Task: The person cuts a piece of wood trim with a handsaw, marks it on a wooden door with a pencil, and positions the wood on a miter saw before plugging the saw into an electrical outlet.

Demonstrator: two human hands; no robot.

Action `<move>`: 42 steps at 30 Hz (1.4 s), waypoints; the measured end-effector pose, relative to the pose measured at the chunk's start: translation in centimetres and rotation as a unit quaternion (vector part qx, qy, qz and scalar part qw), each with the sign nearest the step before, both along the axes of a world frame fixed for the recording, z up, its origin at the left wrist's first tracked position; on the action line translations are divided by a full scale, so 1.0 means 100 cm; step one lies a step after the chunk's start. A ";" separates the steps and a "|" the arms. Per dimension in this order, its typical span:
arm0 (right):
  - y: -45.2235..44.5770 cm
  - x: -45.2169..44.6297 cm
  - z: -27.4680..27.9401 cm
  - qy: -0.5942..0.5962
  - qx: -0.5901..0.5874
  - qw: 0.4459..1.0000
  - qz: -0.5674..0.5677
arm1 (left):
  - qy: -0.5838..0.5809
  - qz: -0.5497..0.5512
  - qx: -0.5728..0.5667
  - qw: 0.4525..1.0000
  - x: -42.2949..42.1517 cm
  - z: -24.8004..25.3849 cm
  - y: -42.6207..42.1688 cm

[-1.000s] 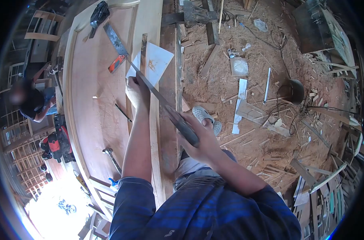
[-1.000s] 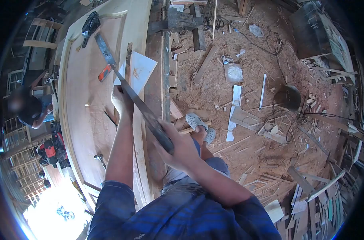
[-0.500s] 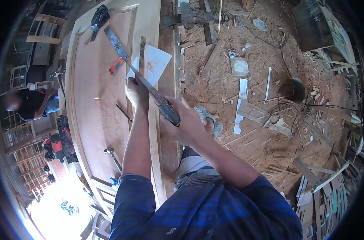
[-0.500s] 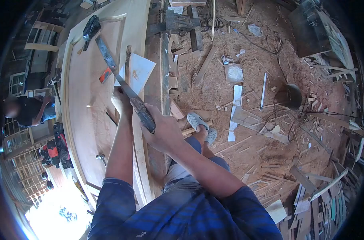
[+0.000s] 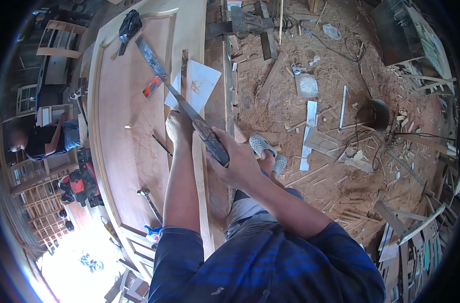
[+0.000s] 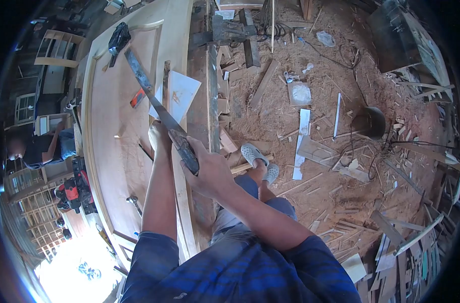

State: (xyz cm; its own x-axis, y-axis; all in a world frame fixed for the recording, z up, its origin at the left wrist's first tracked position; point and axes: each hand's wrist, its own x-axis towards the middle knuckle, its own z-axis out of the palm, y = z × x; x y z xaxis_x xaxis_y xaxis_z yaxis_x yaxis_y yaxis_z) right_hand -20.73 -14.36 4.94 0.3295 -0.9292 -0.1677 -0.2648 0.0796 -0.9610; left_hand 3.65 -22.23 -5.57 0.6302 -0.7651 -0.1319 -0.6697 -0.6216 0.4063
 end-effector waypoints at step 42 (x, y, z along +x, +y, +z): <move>0.036 -0.034 0.020 -0.002 0.019 0.999 0.027 | 0.022 0.063 -0.042 0.997 -0.026 0.014 0.001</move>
